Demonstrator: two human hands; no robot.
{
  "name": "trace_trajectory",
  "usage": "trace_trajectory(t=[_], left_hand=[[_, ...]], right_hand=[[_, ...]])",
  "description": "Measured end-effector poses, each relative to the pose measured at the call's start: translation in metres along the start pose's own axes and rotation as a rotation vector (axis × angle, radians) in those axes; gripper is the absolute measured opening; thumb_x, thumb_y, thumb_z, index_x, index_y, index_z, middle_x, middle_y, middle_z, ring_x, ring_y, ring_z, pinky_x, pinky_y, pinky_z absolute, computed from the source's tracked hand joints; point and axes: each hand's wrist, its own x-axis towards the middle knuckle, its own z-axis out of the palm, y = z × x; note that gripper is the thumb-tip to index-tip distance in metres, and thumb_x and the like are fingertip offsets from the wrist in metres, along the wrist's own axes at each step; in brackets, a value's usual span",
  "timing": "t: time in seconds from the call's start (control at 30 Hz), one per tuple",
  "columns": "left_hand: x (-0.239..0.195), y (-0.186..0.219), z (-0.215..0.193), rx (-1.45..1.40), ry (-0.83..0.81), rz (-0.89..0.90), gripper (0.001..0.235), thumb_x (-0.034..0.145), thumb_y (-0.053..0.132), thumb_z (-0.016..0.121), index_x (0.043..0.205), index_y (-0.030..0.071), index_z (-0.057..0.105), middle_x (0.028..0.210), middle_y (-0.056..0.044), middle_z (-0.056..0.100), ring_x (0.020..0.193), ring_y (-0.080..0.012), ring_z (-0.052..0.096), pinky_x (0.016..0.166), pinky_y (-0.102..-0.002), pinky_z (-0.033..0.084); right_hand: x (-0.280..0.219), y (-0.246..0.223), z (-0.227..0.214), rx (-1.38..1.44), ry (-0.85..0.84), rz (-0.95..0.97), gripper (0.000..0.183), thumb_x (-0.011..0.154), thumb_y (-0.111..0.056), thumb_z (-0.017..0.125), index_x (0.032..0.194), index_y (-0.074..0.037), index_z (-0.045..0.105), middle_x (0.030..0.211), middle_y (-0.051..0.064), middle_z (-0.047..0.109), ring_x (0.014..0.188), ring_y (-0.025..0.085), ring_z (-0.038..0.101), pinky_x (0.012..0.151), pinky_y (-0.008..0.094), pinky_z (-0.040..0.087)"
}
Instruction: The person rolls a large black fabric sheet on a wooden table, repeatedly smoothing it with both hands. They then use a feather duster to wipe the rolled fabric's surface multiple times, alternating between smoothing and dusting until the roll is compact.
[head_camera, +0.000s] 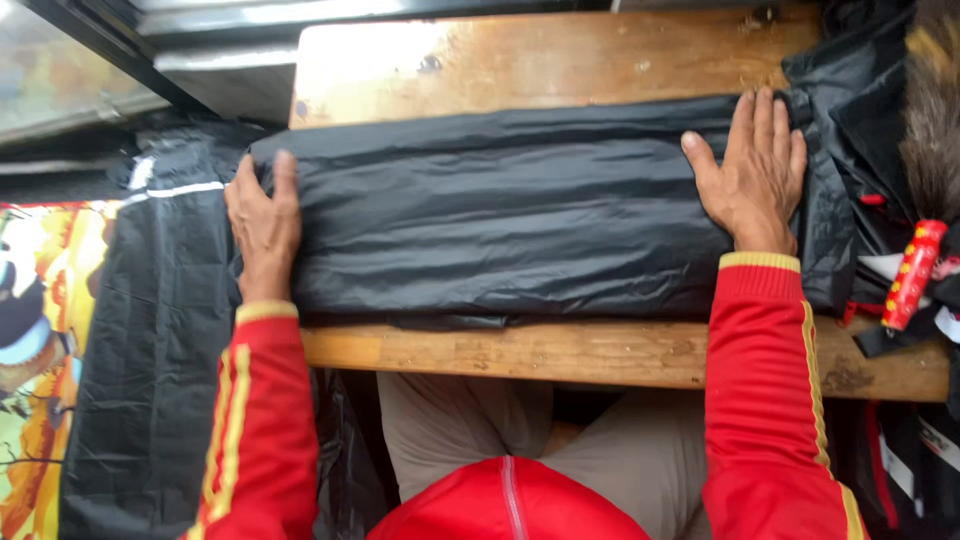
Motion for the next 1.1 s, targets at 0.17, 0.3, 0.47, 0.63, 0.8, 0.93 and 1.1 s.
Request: trace_trajectory(t=[0.17, 0.3, 0.47, 0.63, 0.8, 0.93, 1.1], left_hand=[[-0.054, 0.031, -0.010, 0.403, 0.142, 0.053, 0.075, 0.093, 0.065, 0.029, 0.146, 0.011, 0.033, 0.146, -0.023, 0.031, 0.132, -0.0456, 0.027, 0.095, -0.078, 0.004], [-0.062, 0.009, 0.001, 0.437, -0.008, -0.167, 0.074, 0.091, 0.064, 0.031, 0.148, 0.017, 0.028, 0.149, -0.021, 0.026, 0.127, -0.0454, 0.034, 0.093, -0.080, 0.014], [-0.055, -0.004, 0.009, 0.423, 0.093, -0.093, 0.071, 0.095, 0.065, 0.035, 0.148, 0.018, 0.030, 0.105, -0.033, 0.057, 0.088, -0.0573, 0.056, 0.078, -0.062, 0.040], [-0.065, 0.015, -0.006, 0.372, -0.050, -0.232, 0.078, 0.090, 0.070, 0.029, 0.151, 0.022, 0.018, 0.126, -0.026, 0.042, 0.109, -0.0531, 0.046, 0.089, -0.068, 0.029], [-0.046, 0.026, 0.001, 0.425, 0.048, 0.126, 0.083, 0.090, 0.050, 0.046, 0.151, -0.001, 0.021, 0.151, -0.036, 0.002, 0.138, -0.0486, -0.006, 0.098, -0.073, -0.011], [-0.036, 0.053, 0.035, 0.377, 0.178, 0.597, 0.062, 0.097, 0.045, 0.053, 0.149, 0.013, 0.040, 0.153, -0.020, 0.019, 0.141, -0.0416, 0.011, 0.104, -0.069, 0.003], [-0.038, 0.038, 0.068, 0.412, 0.115, 0.568, 0.062, 0.098, 0.057, 0.037, 0.147, 0.019, 0.043, 0.153, -0.018, 0.034, 0.142, -0.0368, 0.025, 0.110, -0.064, 0.007]], right_hand=[[0.004, 0.009, 0.010, -0.048, 0.030, -0.034, 0.081, 0.097, -0.056, 0.034, 0.150, 0.005, 0.023, 0.155, 0.022, 0.019, 0.141, 0.035, 0.017, 0.109, 0.054, 0.014], [0.002, 0.000, 0.002, -0.005, -0.004, -0.006, 0.082, 0.097, -0.057, 0.032, 0.150, 0.005, 0.021, 0.156, 0.022, 0.016, 0.142, 0.034, 0.013, 0.111, 0.052, 0.009], [0.002, 0.004, 0.006, -0.054, 0.056, -0.067, 0.073, 0.102, -0.047, 0.040, 0.149, 0.008, 0.026, 0.153, 0.025, 0.021, 0.140, 0.038, 0.019, 0.108, 0.055, 0.015], [0.000, 0.007, 0.013, -0.081, 0.058, -0.057, 0.075, 0.100, -0.050, 0.038, 0.149, 0.006, 0.025, 0.154, 0.023, 0.021, 0.140, 0.036, 0.019, 0.108, 0.055, 0.016], [0.004, 0.012, 0.014, -0.088, 0.076, -0.031, 0.080, 0.097, -0.058, 0.032, 0.149, 0.002, 0.024, 0.155, 0.018, 0.021, 0.142, 0.033, 0.017, 0.109, 0.053, 0.015], [-0.001, 0.007, 0.009, -0.032, 0.041, -0.016, 0.083, 0.096, -0.063, 0.029, 0.150, 0.000, 0.024, 0.156, 0.019, 0.020, 0.143, 0.033, 0.016, 0.112, 0.053, 0.012], [-0.005, 0.002, 0.002, -0.022, 0.034, 0.004, 0.080, 0.099, -0.062, 0.031, 0.150, -0.001, 0.026, 0.156, 0.020, 0.021, 0.144, 0.034, 0.018, 0.113, 0.053, 0.013]])
